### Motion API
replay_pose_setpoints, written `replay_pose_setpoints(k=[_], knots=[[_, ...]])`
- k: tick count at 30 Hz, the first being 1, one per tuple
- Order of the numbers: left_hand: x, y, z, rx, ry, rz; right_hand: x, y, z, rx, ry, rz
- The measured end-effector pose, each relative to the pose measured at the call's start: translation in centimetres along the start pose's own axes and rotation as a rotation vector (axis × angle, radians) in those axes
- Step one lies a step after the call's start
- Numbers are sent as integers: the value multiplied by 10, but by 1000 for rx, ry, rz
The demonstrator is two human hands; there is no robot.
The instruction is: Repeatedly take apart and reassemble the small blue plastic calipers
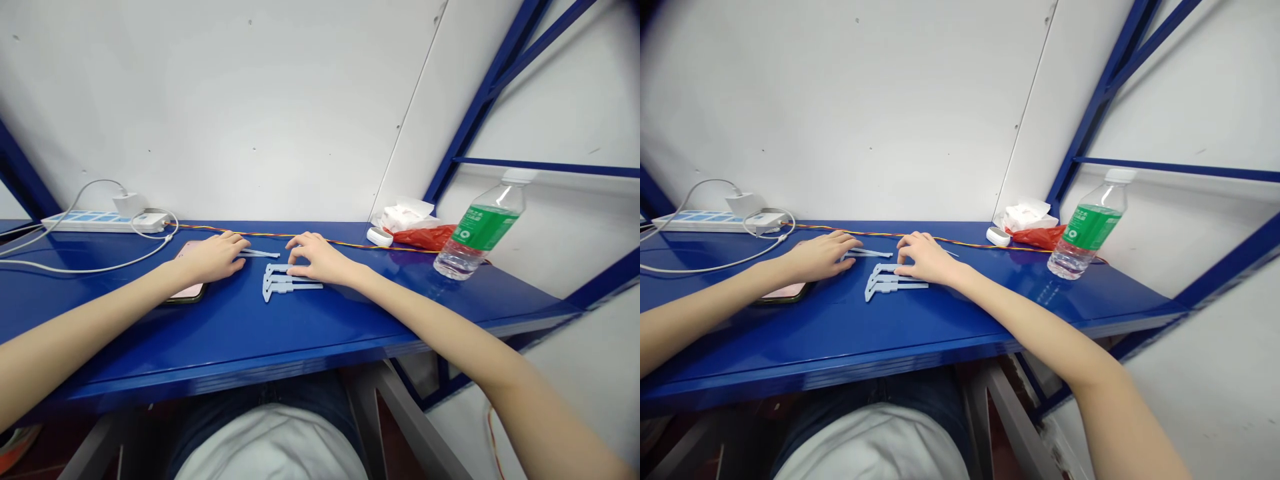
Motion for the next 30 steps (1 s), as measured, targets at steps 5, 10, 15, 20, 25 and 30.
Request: replay_pose_setpoints(k=[5,10,15,20,25,30], knots=[[7,7,3,8,35,-25,-2,-16,-1,78,-17,-39],[4,7,5,28,-23,-55,-6,-60,-7,289,-69,-252],[3,11,7,27,-33,-59,-1,-81,-12,396,22,-362],[4,11,8,46,14,-38,2,-76,-12,364,49,-386],[-6,6,7,64,-57,38,2,-66,-8,289,7,-343],[-19,1,4,98,-183,125,-4,-50,-3,130,-113,-305]])
Point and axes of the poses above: each hand's wrist, its own z-axis towards the middle knuckle, its own x-axis out of the palm, y = z × x, the point moved 6 cm from there along z, towards the middle knuckle, and after that the axes turned 7 degrees about -y, right-handed, at the moved point
